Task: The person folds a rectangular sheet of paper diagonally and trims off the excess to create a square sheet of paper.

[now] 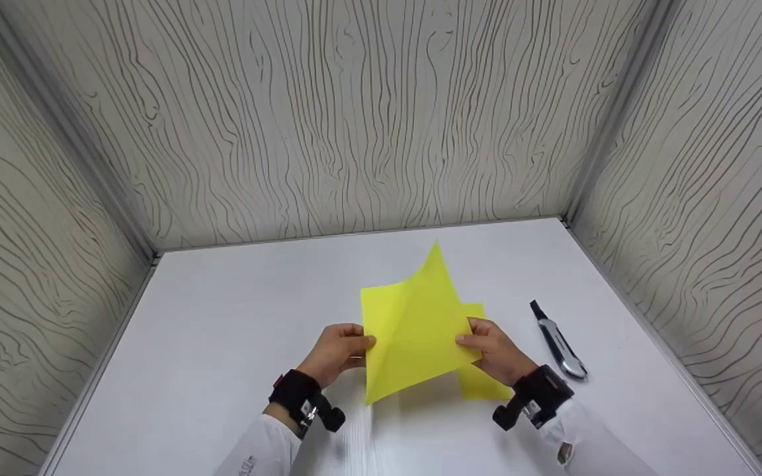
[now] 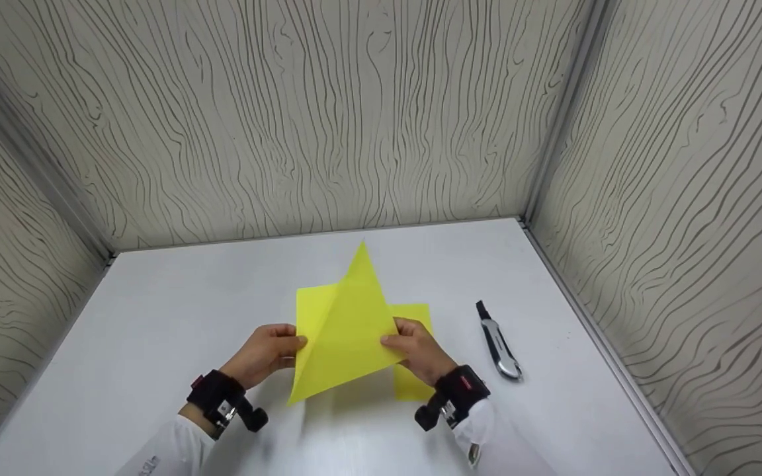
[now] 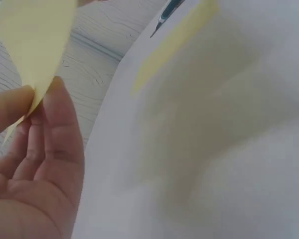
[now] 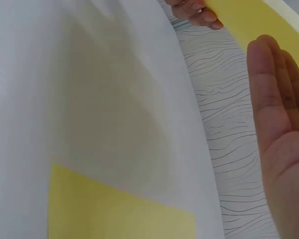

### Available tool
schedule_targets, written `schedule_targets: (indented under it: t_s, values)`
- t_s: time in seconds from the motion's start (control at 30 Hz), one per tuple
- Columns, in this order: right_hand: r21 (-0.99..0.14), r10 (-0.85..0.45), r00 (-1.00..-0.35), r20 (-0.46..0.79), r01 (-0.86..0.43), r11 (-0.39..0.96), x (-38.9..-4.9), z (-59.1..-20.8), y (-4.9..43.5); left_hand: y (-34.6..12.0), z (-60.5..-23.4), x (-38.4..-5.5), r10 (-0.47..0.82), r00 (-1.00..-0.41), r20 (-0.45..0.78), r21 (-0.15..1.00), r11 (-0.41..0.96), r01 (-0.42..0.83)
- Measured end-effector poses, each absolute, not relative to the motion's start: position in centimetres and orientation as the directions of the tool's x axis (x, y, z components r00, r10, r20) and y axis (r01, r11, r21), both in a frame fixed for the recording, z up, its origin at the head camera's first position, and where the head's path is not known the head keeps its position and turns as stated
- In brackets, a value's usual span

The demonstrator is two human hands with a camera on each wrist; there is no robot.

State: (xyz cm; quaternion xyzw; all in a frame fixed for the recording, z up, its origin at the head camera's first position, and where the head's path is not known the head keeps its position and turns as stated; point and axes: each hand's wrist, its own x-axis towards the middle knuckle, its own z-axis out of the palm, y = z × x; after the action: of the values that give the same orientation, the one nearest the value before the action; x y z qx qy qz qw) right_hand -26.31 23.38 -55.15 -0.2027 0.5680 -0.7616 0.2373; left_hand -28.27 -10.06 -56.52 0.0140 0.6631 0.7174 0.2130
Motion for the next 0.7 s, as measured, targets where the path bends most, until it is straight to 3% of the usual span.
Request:
schedule_targets:
  t_s: [0.27,0.7]
  values:
    - [-0.986,-0.368,-0.915,-0.165,0.146,0.078,-26.2,-56.2,23.0,-11.8,-57.4,-29.0,0.134,-0.964,-0.229,0.973,0.06,-0.223]
    - [-0.884,-0.168,-0.946,-0.276,0.182,0.431,-24.9,-58.2,19.9,-12.0,-58.8,-30.1,-0.025,-0.992,-0.123,0.89,0.439,-0.121]
